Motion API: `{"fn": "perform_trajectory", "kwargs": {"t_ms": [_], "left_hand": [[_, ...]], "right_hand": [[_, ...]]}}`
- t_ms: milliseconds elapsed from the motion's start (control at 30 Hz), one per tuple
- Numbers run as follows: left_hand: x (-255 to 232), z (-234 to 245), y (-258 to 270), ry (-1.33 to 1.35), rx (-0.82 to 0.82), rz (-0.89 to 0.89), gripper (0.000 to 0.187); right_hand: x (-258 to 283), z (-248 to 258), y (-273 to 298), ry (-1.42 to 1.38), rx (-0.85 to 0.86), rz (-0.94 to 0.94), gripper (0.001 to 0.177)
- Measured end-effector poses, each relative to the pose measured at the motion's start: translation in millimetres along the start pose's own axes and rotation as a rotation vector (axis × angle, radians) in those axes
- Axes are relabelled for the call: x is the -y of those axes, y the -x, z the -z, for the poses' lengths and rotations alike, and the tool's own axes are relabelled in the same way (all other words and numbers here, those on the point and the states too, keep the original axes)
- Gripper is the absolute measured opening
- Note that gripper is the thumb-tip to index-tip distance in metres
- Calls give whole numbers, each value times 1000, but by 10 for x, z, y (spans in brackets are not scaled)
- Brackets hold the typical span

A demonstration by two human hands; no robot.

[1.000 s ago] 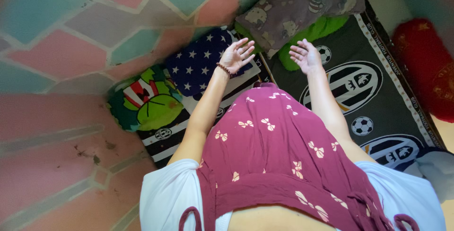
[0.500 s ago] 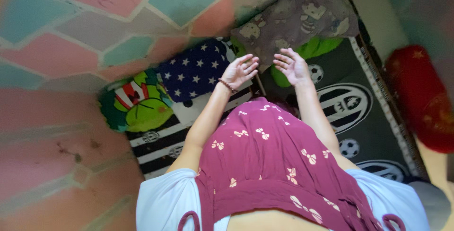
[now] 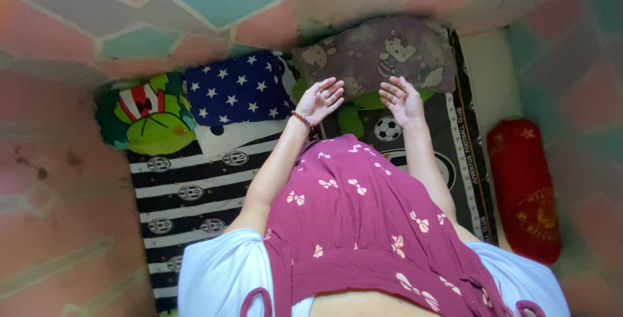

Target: The person arranges several pillows on a bed, including a Keroppi-themed pillow and a star-patterned pillow, then picks up and folds a blue patterned cloth on the floor.

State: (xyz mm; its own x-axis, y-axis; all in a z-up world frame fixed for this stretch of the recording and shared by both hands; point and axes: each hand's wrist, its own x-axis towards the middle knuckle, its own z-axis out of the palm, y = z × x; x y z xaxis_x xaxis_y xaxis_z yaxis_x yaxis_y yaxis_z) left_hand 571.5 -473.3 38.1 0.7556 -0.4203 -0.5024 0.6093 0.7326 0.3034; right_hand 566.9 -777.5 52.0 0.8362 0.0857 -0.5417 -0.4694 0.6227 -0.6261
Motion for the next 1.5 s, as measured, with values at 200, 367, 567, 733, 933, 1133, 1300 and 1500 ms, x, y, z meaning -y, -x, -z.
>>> {"fn": "perform_trajectory", "kwargs": {"t_ms": [200, 367, 567, 733, 933, 1133, 1300, 1500], "left_hand": [[297, -121, -17, 64, -37, -60, 36], [456, -31, 46, 164, -123, -157, 33], [682, 148, 208, 212, -192, -189, 30], [846, 177, 381, 263, -237, -237, 30], [977, 219, 552, 273, -290, -245, 28], [1051, 407, 400, 298, -316, -173, 24], [1174, 499, 146, 298, -326, -112, 25], [1325, 602, -92, 374, -298, -65, 26]], "right_hand": [[113, 417, -211, 18, 43, -95, 38], [163, 546, -413, 71, 87, -149, 36], [71, 677, -647, 76, 82, -217, 34], [-141, 836, -722, 52, 112, -265, 34], [-316, 906, -745, 64, 94, -349, 35], [-482, 957, -759, 15, 57, -356, 36], [-583, 990, -774, -42, -27, -417, 34], [-703, 1058, -988, -105, -121, -451, 38]]}}
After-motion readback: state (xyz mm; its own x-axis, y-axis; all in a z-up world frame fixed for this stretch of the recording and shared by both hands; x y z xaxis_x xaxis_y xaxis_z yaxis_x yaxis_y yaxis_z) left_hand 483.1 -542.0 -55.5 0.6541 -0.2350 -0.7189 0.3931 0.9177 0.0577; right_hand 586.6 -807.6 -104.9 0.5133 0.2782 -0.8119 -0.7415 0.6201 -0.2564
